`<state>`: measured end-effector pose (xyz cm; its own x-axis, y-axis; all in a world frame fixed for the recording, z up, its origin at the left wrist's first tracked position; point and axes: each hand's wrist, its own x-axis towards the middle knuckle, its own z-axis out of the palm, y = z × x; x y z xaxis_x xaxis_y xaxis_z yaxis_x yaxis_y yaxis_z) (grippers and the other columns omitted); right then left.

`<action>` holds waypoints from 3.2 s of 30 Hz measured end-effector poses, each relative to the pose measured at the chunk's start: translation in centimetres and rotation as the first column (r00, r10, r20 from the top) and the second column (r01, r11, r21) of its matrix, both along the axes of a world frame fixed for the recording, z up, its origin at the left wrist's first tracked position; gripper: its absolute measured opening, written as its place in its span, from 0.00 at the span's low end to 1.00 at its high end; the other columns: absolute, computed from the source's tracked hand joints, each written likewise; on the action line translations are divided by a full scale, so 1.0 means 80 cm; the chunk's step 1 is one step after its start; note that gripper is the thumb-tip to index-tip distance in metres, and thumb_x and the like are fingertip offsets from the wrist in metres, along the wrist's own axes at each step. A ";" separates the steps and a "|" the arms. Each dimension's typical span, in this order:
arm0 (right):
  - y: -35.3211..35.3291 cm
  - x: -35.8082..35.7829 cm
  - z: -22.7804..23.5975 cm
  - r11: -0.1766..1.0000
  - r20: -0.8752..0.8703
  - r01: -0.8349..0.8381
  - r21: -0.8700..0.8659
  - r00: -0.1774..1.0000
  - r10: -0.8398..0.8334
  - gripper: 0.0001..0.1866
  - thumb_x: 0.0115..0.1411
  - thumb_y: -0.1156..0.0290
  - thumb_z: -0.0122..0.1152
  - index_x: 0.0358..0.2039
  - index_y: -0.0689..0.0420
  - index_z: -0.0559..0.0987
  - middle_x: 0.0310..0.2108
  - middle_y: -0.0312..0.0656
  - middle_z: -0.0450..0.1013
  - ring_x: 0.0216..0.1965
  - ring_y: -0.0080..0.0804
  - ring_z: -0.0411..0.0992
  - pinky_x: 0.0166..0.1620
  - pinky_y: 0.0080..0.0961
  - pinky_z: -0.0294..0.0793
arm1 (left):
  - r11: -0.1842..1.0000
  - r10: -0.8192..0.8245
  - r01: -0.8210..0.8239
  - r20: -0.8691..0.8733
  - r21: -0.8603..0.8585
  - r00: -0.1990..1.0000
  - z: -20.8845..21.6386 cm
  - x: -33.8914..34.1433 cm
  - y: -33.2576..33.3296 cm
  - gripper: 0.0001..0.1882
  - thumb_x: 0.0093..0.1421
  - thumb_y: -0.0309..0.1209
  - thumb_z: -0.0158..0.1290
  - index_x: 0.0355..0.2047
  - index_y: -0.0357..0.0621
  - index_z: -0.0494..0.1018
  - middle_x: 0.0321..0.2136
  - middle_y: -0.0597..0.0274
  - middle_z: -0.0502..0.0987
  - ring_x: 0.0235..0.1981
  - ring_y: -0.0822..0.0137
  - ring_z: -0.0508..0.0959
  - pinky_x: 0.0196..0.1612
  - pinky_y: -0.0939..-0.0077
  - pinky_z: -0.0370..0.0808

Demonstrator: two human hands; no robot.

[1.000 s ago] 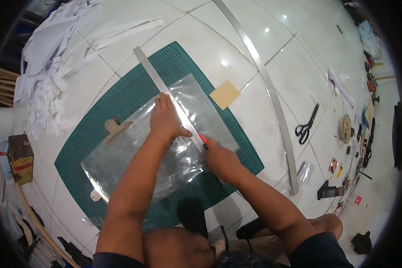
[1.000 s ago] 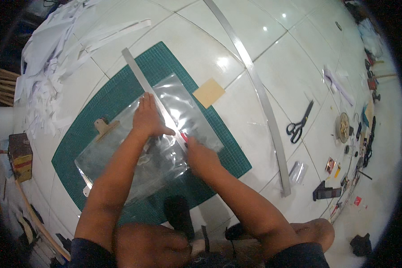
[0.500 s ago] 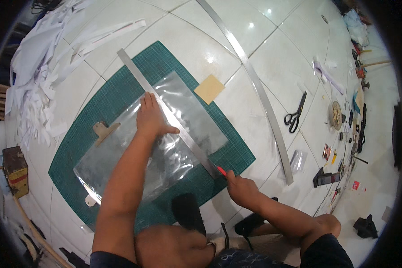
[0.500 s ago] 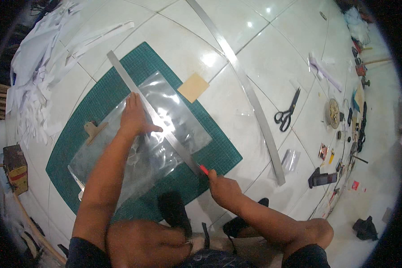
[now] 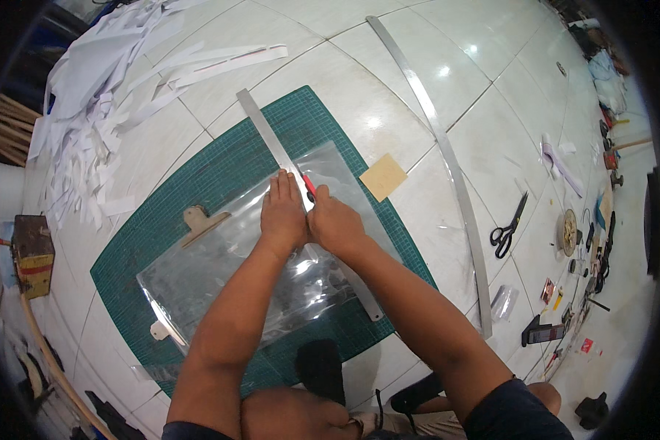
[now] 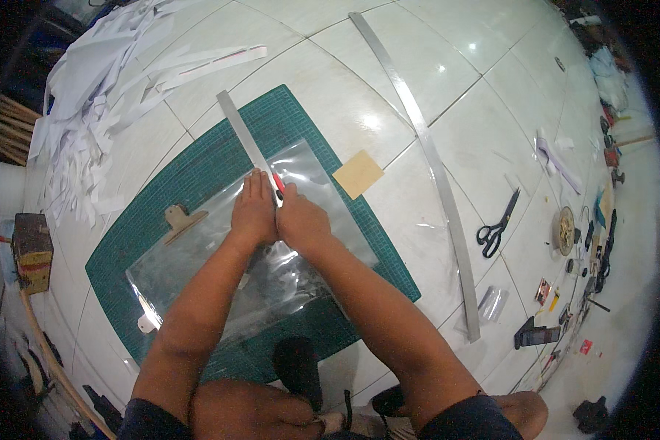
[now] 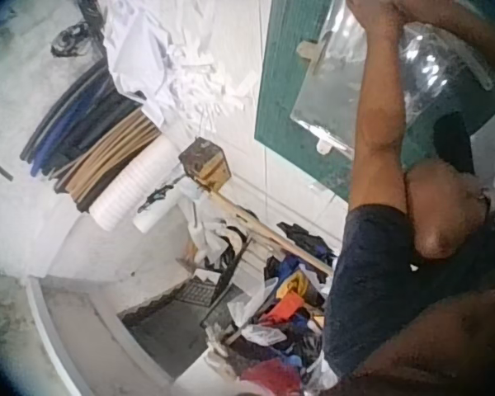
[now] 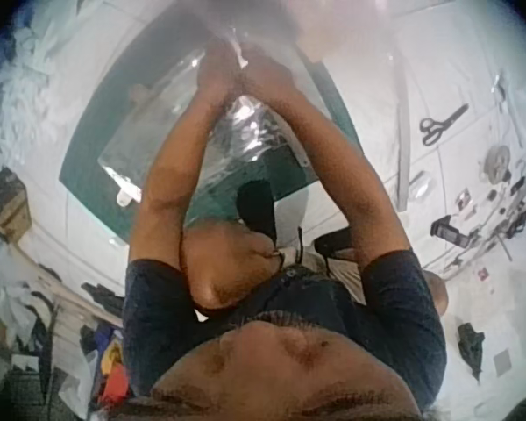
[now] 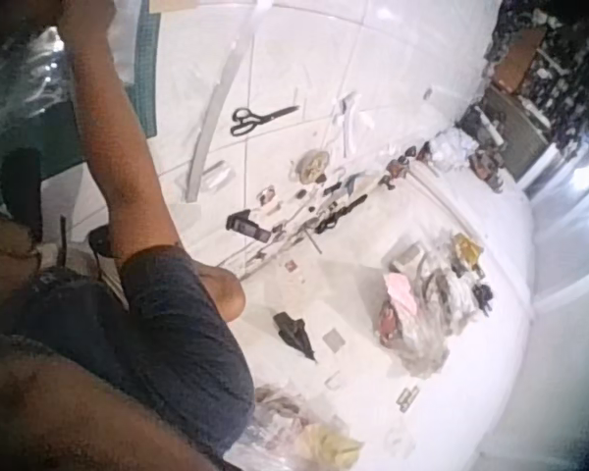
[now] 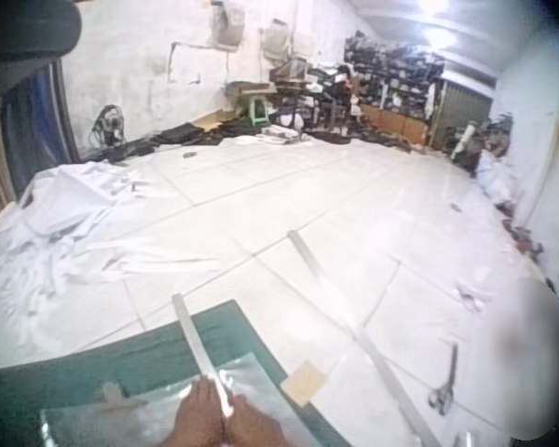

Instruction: The person cuts a clear plastic sheet using a utility knife and a metal ruler on a green cutting mat.

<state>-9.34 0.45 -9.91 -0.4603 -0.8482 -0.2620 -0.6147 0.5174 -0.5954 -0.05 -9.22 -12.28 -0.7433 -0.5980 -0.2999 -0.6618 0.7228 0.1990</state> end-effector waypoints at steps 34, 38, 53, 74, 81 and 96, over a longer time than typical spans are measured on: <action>-0.017 0.005 -0.015 0.996 -0.003 0.076 0.039 0.997 -0.076 0.14 0.63 0.65 0.52 0.44 0.62 0.67 0.43 0.61 0.72 0.41 0.64 0.76 0.45 0.53 0.77 | 0.998 -0.047 0.046 -0.025 -0.040 0.999 -0.010 0.004 -0.005 0.60 0.42 0.41 0.69 0.68 0.28 0.48 0.69 0.35 0.50 0.71 0.41 0.54 0.70 0.56 0.58; -0.014 0.007 -0.021 0.998 -0.009 0.066 0.016 0.998 -0.066 0.14 0.63 0.65 0.52 0.44 0.62 0.66 0.43 0.61 0.72 0.40 0.64 0.76 0.44 0.52 0.77 | 0.997 -0.052 0.050 -0.022 -0.065 0.998 -0.014 0.004 -0.003 0.61 0.42 0.42 0.69 0.69 0.28 0.47 0.70 0.36 0.50 0.71 0.42 0.54 0.70 0.57 0.57; -0.019 0.019 -0.018 0.995 -0.047 0.101 0.007 0.994 -0.101 0.11 0.66 0.69 0.46 0.44 0.62 0.67 0.42 0.60 0.72 0.39 0.60 0.78 0.43 0.51 0.78 | 0.996 -0.044 0.040 -0.055 -0.076 0.997 -0.024 0.011 -0.007 0.56 0.46 0.38 0.65 0.69 0.28 0.47 0.70 0.35 0.49 0.72 0.42 0.52 0.70 0.56 0.57; 0.093 0.008 0.045 0.919 0.146 -0.055 0.390 0.989 -0.002 0.16 0.66 0.65 0.48 0.48 0.63 0.68 0.40 0.62 0.77 0.44 0.61 0.77 0.48 0.54 0.74 | 0.999 -0.034 0.034 0.124 0.003 0.992 0.019 -0.006 -0.001 0.80 0.27 0.64 0.72 0.70 0.26 0.44 0.71 0.39 0.48 0.72 0.45 0.50 0.70 0.58 0.56; 0.242 0.035 0.067 0.827 0.184 -0.136 0.545 0.982 0.040 0.14 0.66 0.69 0.45 0.49 0.61 0.64 0.35 0.60 0.78 0.38 0.62 0.78 0.41 0.57 0.75 | 0.999 -0.045 0.044 0.123 0.014 0.991 0.026 -0.011 0.006 0.80 0.28 0.65 0.72 0.69 0.26 0.44 0.71 0.38 0.48 0.73 0.45 0.49 0.71 0.58 0.56; 0.197 -0.059 0.010 0.941 0.006 0.274 -0.198 0.961 -0.278 0.20 0.60 0.59 0.65 0.42 0.62 0.71 0.35 0.56 0.71 0.37 0.56 0.72 0.42 0.46 0.72 | 0.999 -0.053 0.054 0.044 -0.008 0.998 0.016 -0.012 0.000 0.81 0.26 0.65 0.73 0.69 0.25 0.45 0.70 0.36 0.48 0.72 0.43 0.50 0.70 0.57 0.56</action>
